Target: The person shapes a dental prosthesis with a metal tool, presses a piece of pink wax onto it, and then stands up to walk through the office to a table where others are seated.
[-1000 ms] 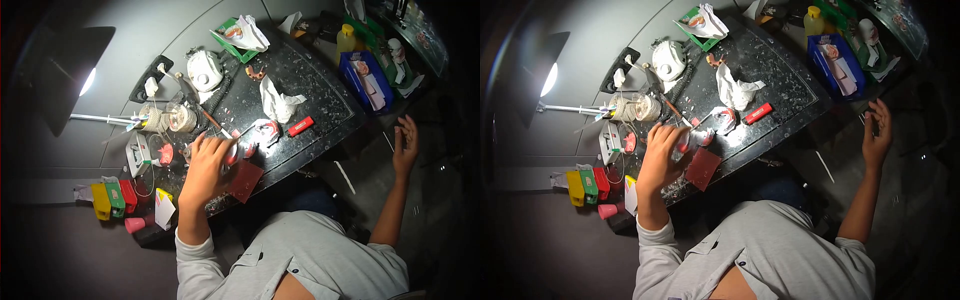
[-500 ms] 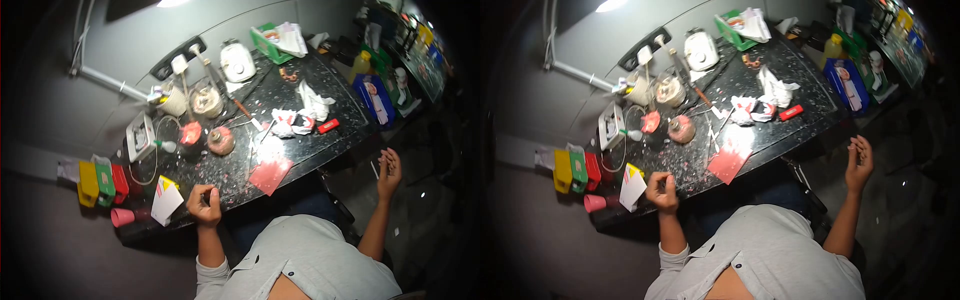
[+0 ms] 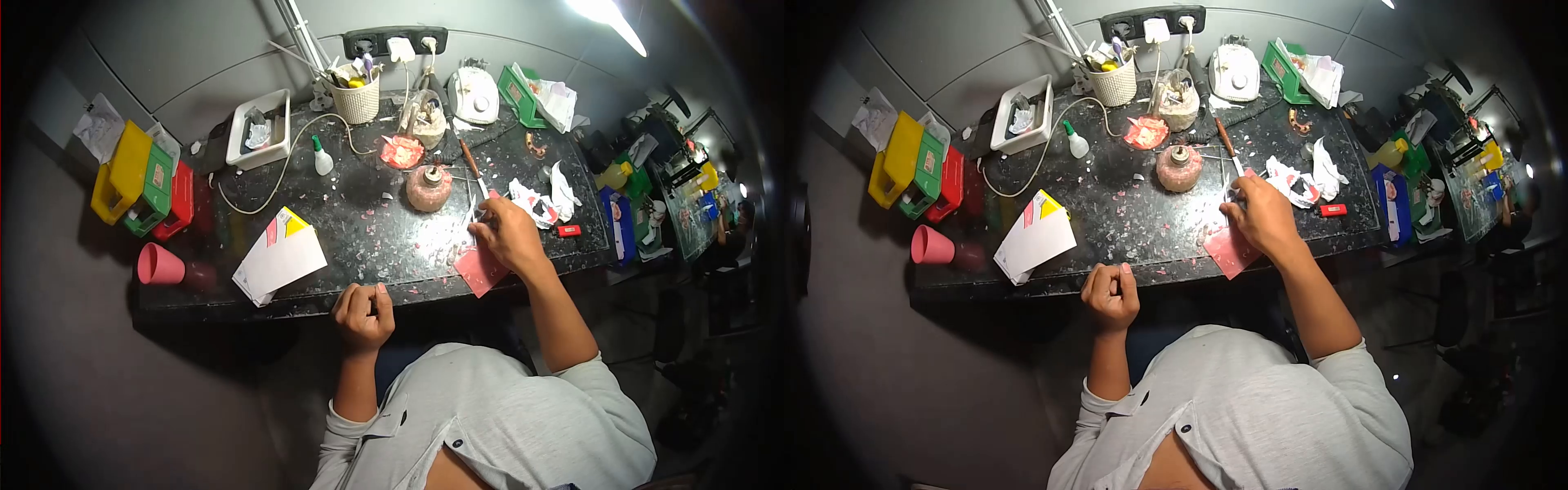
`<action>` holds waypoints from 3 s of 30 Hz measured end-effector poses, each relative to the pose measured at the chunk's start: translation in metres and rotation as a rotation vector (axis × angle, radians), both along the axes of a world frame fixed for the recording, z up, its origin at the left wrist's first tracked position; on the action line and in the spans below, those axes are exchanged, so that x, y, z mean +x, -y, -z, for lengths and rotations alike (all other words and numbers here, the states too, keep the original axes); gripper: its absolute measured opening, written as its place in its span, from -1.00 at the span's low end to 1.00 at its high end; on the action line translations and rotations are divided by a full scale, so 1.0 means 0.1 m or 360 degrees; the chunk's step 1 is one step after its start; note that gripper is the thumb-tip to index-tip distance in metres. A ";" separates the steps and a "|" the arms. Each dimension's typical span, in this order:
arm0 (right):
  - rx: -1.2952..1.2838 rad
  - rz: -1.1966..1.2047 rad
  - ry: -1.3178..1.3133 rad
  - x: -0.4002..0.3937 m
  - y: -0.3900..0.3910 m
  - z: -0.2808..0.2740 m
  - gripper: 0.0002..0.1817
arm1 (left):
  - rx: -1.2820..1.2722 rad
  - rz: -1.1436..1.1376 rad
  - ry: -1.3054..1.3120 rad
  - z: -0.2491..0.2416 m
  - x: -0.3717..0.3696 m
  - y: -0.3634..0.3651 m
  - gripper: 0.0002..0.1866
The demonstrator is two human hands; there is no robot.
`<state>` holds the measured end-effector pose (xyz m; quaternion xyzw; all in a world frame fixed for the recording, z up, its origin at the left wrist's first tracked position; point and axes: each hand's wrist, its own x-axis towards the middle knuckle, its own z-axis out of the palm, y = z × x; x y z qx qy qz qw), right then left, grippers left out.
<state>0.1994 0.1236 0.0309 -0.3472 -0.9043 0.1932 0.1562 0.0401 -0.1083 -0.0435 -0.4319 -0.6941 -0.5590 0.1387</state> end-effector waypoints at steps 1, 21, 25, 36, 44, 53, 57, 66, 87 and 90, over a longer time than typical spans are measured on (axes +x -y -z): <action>0.0002 0.0114 -0.0047 -0.04 -0.02 0.06 -0.72 | -0.0005 0.0027 -0.0027 -0.02 -0.02 0.00 -0.75; -0.0012 -0.0420 -0.0057 0.05 0.12 0.04 -0.88 | -0.0417 0.0042 -0.0171 -0.06 -0.11 -0.06 -0.79; -0.0047 -0.0489 0.0025 0.03 0.10 0.00 -0.83 | -0.0416 0.0034 -0.0179 -0.07 -0.11 -0.08 -0.79; -0.0054 -0.0506 -0.0067 0.14 0.07 0.03 -0.86 | -0.0445 -0.0036 -0.0265 -0.03 -0.08 -0.10 -0.77; -0.0045 -0.0590 -0.0026 0.07 0.11 0.04 -0.83 | -0.0487 -0.0073 -0.0270 -0.03 -0.06 -0.11 -0.78; -0.0056 -0.0695 -0.0141 0.05 0.11 0.05 -0.81 | -0.0515 -0.0093 -0.0323 -0.02 -0.05 -0.13 -0.76; -0.0017 -0.0752 -0.0032 0.05 0.10 0.08 -0.80 | -0.0526 -0.0102 -0.0345 -0.04 -0.04 -0.15 -0.76; -0.0261 -0.0667 -0.0370 0.16 -0.04 0.06 -0.81 | -0.0562 -0.0131 -0.0373 -0.04 -0.03 -0.15 -0.77; 0.0366 -0.0825 -0.0632 -0.90 -0.51 -1.10 -0.70 | -0.0494 -0.0208 -0.0351 -0.01 -0.02 -0.17 -0.81; 0.0303 -0.0587 -0.0624 -0.64 -0.56 -1.15 -0.68 | -0.0463 -0.0187 -0.0344 -0.01 -0.03 -0.17 -0.81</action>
